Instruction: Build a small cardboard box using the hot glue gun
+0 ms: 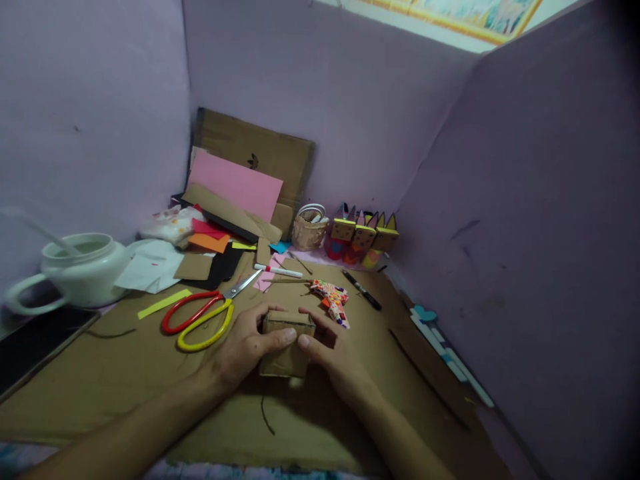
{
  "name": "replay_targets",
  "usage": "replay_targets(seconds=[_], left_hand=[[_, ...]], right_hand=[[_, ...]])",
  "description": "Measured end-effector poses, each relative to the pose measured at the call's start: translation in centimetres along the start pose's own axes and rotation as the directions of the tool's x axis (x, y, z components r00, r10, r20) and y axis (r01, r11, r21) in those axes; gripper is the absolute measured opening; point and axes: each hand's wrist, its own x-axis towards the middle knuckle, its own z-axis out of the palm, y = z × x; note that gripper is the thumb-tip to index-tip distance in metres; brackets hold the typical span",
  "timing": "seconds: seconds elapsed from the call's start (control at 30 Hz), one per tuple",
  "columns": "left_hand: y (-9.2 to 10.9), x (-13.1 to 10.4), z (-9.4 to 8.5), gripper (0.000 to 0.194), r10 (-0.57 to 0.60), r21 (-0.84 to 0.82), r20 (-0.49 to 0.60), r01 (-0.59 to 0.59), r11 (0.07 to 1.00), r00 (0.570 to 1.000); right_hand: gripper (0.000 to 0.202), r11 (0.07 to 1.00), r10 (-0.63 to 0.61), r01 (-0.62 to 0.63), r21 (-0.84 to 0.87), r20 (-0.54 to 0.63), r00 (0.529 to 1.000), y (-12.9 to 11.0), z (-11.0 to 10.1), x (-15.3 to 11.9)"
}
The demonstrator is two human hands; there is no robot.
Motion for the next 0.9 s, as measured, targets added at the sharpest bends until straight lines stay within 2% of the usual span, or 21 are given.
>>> replay_targets(seconds=[0.23,0.43,0.57,0.67,0.77,0.83,0.9], left_hand=[[0.1,0.1,0.0,0.043,0.050,0.107,-0.062,-0.043,0.993,0.997],[0.8,-0.1,0.2,0.041,0.040,0.070,-0.052,-0.036,0.997,0.998],[0.9,-0.1,0.3,0.041,0.059,0.103,-0.058,-0.053,0.993,0.997],[1.2,-0.2,0.7,0.042,0.091,0.184,-0.056,-0.079,0.980,0.994],[1.6,-0.6,1.0,0.046,0.167,0.295,-0.119,-0.126,0.947,0.979],[1.7,-0.9,1.0,0.055,0.186,0.226,-0.050,-0.170,0.959,0.981],[1.6,-0.9,0.7,0.063,0.193,0.059,0.080,-0.198,0.979,0.978]], right_hand=[[0.054,0.998,0.011,-0.012,-0.055,-0.013,1.000,0.0,0.1,0.0],[0.059,0.998,0.002,-0.002,-0.056,-0.008,1.000,-0.3,0.1,-0.1],[0.066,0.997,-0.010,0.012,-0.077,0.028,1.000,-0.5,0.0,-0.3],[0.071,0.989,-0.062,0.068,-0.134,0.050,0.997,-0.1,-0.2,-0.3],[0.071,0.964,-0.152,0.160,-0.211,0.050,0.987,0.7,-0.6,-0.4],[0.067,0.946,-0.203,0.206,-0.252,0.039,0.978,1.0,-0.8,-0.5],[0.062,0.933,-0.250,0.245,-0.263,0.017,0.968,1.0,-0.9,-0.5]])
